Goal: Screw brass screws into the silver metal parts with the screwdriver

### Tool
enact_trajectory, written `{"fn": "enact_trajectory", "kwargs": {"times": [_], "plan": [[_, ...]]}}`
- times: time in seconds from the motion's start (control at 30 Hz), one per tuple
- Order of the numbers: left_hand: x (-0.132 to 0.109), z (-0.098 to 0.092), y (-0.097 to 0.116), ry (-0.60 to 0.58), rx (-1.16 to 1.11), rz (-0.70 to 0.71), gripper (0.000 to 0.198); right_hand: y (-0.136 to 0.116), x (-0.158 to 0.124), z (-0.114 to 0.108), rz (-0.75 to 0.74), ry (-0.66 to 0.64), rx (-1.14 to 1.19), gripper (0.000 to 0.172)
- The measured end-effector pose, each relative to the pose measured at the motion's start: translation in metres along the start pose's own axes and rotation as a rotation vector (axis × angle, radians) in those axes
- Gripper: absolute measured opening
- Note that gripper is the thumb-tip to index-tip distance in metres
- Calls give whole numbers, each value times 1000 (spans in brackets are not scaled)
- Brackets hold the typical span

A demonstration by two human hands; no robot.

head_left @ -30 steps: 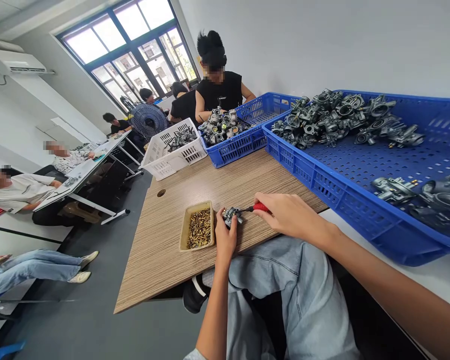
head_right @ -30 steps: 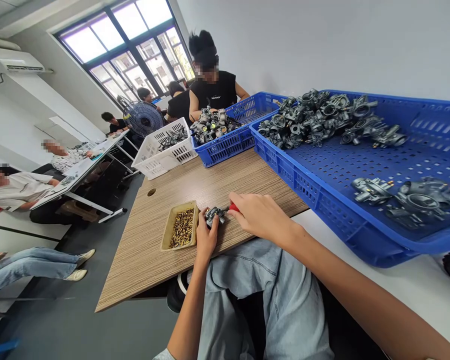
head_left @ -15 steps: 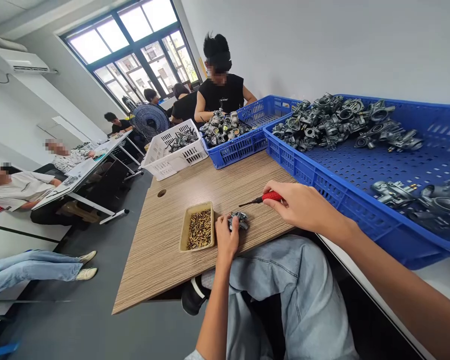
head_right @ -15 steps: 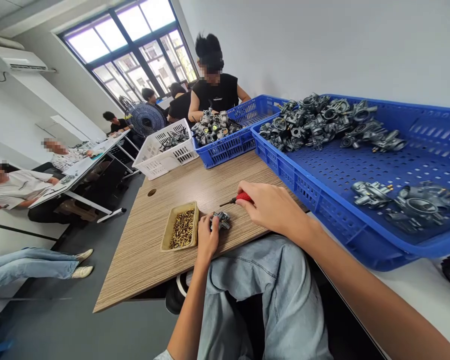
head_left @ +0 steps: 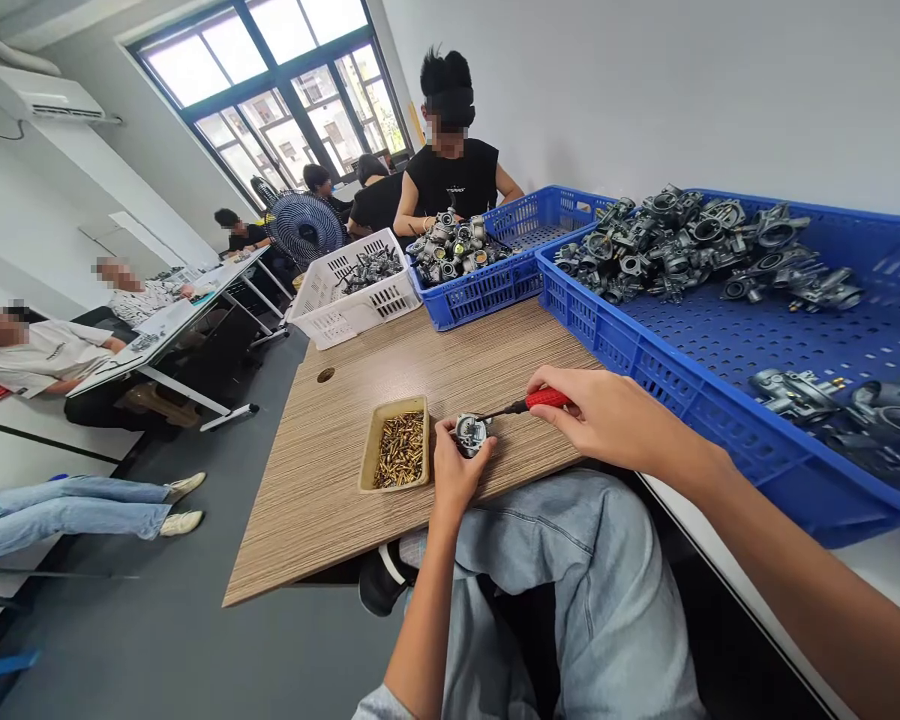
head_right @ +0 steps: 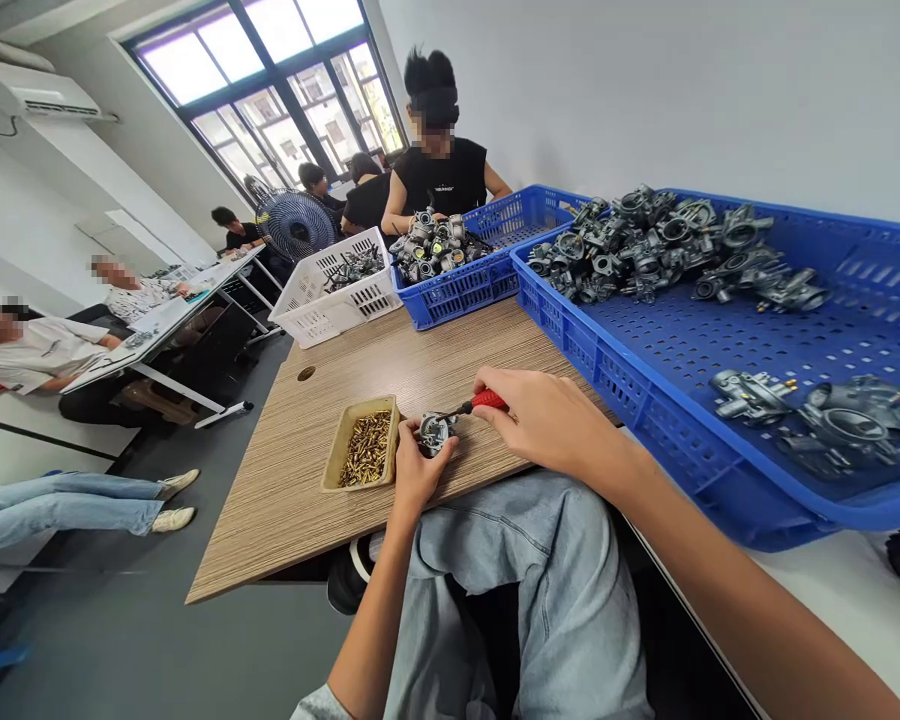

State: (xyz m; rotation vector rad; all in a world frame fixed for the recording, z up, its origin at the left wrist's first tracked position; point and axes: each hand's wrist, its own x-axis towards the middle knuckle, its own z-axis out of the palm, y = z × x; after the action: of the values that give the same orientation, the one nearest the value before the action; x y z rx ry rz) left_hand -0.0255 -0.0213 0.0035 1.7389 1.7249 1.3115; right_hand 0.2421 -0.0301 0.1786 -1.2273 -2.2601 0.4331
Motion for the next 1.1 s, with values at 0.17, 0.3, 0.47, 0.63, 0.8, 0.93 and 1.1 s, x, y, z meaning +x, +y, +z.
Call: {"fn": "enact_trajectory", "kwargs": {"times": [0.17,0.3,0.47,0.63,0.8,0.93,1.1], "plan": [[0,2,-3,49,97,39,62,-1,0,1,-22,-47,-30,13],[-1,3,-5,35,172,115,69,-1,-1,4,-32,-62,-54,16],[0,3,-6,-10,173,153,78,-2,0,4,-8,-103,-105,18],[1,3,-7,-21,162,149,76,4,-1,4,-79,-137,-101,17],[1,2,-7,-28,152,142,76,10,-2,5,-120,-165,-92,25],[1,2,-6,-24,140,136,76,9,-4,3,-126,-169,-95,25],[0,2,-5,-31,155,123,76,4,-3,2,-113,-172,-111,25]]}}
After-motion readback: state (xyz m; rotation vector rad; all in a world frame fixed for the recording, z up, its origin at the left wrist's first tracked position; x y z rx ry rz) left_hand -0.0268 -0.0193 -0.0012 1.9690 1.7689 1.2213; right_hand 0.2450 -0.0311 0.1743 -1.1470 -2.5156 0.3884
